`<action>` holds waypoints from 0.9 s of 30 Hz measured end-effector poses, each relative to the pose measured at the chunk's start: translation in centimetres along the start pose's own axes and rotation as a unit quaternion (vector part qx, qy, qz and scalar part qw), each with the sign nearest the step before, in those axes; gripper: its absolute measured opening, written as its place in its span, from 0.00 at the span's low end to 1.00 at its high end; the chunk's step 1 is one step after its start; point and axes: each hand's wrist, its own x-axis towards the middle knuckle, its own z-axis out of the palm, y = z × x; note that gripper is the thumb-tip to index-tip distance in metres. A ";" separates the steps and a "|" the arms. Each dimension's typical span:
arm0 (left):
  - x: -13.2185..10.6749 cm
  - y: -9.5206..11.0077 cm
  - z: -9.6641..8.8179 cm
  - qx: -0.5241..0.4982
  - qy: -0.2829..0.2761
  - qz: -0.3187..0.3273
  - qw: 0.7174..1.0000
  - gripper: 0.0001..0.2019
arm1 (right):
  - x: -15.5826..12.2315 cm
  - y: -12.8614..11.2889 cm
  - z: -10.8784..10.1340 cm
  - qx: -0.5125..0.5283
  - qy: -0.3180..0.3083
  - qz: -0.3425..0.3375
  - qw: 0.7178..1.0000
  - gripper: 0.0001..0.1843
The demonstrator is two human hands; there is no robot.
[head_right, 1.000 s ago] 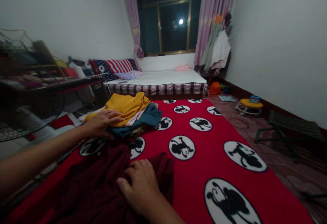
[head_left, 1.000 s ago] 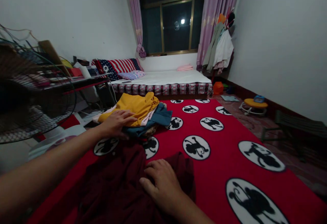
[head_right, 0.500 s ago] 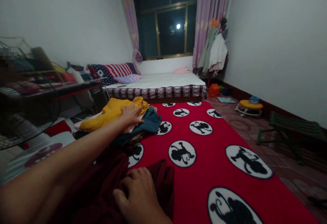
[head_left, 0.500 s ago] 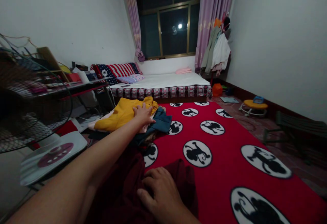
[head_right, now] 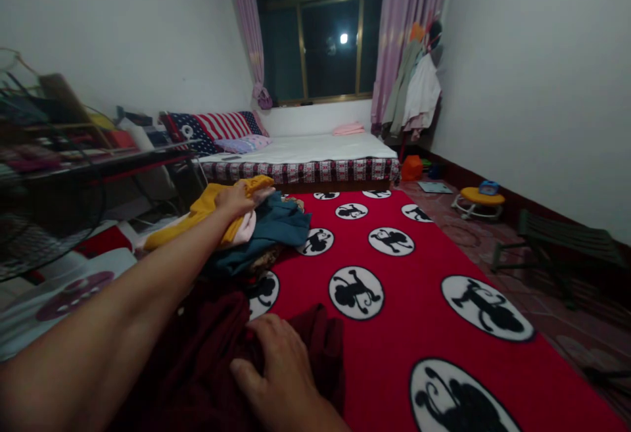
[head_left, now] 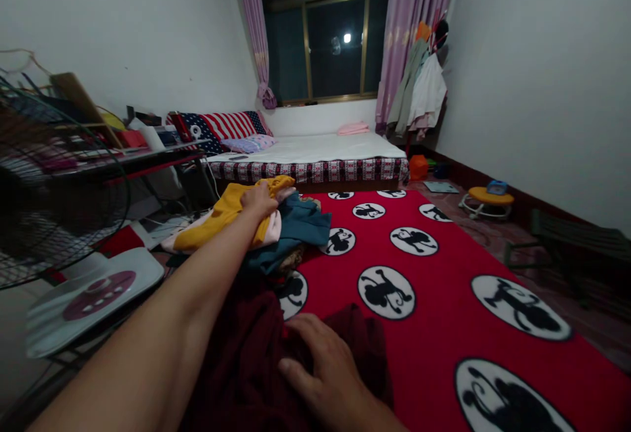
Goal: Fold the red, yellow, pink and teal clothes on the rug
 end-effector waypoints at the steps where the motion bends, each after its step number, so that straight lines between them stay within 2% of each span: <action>1: -0.2 -1.3 -0.5 -0.020 0.022 -0.025 0.999 0.28 | 0.2 0.1 -0.3 0.048 0.009 0.027 0.998 0.22; 4: -0.9 -5.1 -1.1 -0.143 0.109 -0.111 0.977 0.26 | 2.2 0.4 -1.6 0.203 0.020 0.143 0.968 0.26; 5: -1.2 -6.1 -1.1 -0.207 0.143 -0.135 0.959 0.25 | 3.3 0.5 -2.1 0.249 0.022 0.184 0.951 0.26; 7: -1.9 -7.7 -0.9 -0.340 0.205 -0.159 0.904 0.21 | 6.1 0.7 -3.0 0.329 0.041 0.246 0.911 0.25; 10: -3.0 -9.0 -0.7 -0.461 0.276 -0.143 0.831 0.21 | 10.8 1.6 -3.9 0.398 0.114 0.294 0.861 0.20; 13: -4.5 -9.3 -0.6 -0.501 0.316 -0.108 0.798 0.22 | 14.9 2.9 -4.4 0.374 0.192 0.314 0.851 0.13; 16: -6.0 -9.5 -0.4 -0.496 0.337 -0.109 0.793 0.22 | 18.0 3.1 -5.0 0.330 0.250 0.295 0.861 0.09; 18: -6.9 -9.7 0.0 -0.476 0.370 -0.137 0.786 0.22 | 20.1 1.7 -5.4 0.320 0.281 0.248 0.870 0.08; 20: -7.8 -10.0 0.4 -0.458 0.415 -0.153 0.771 0.23 | 22.5 -0.5 -5.5 0.313 0.301 0.157 0.887 0.07; 21: -8.2 -10.1 0.4 -0.450 0.436 -0.152 0.765 0.24 | 23.7 -1.8 -5.3 0.306 0.300 0.091 0.899 0.08; 23: -8.7 -10.0 0.4 -0.436 0.451 -0.137 0.766 0.26 | 25.8 -3.9 -4.3 0.281 0.248 -0.026 0.927 0.13; 24: -8.8 -9.8 0.3 -0.430 0.439 -0.120 0.780 0.25 | 26.5 -4.5 -3.5 0.263 0.208 -0.053 0.941 0.14; 25: -8.8 -9.5 0.1 -0.424 0.414 -0.097 0.799 0.24 | 26.9 -4.8 -2.5 0.246 0.174 -0.052 0.952 0.15; 27: -8.2 -8.7 -0.3 -0.393 0.320 -0.030 0.862 0.22 | 26.8 -4.2 -0.4 0.222 0.137 -0.002 0.965 0.13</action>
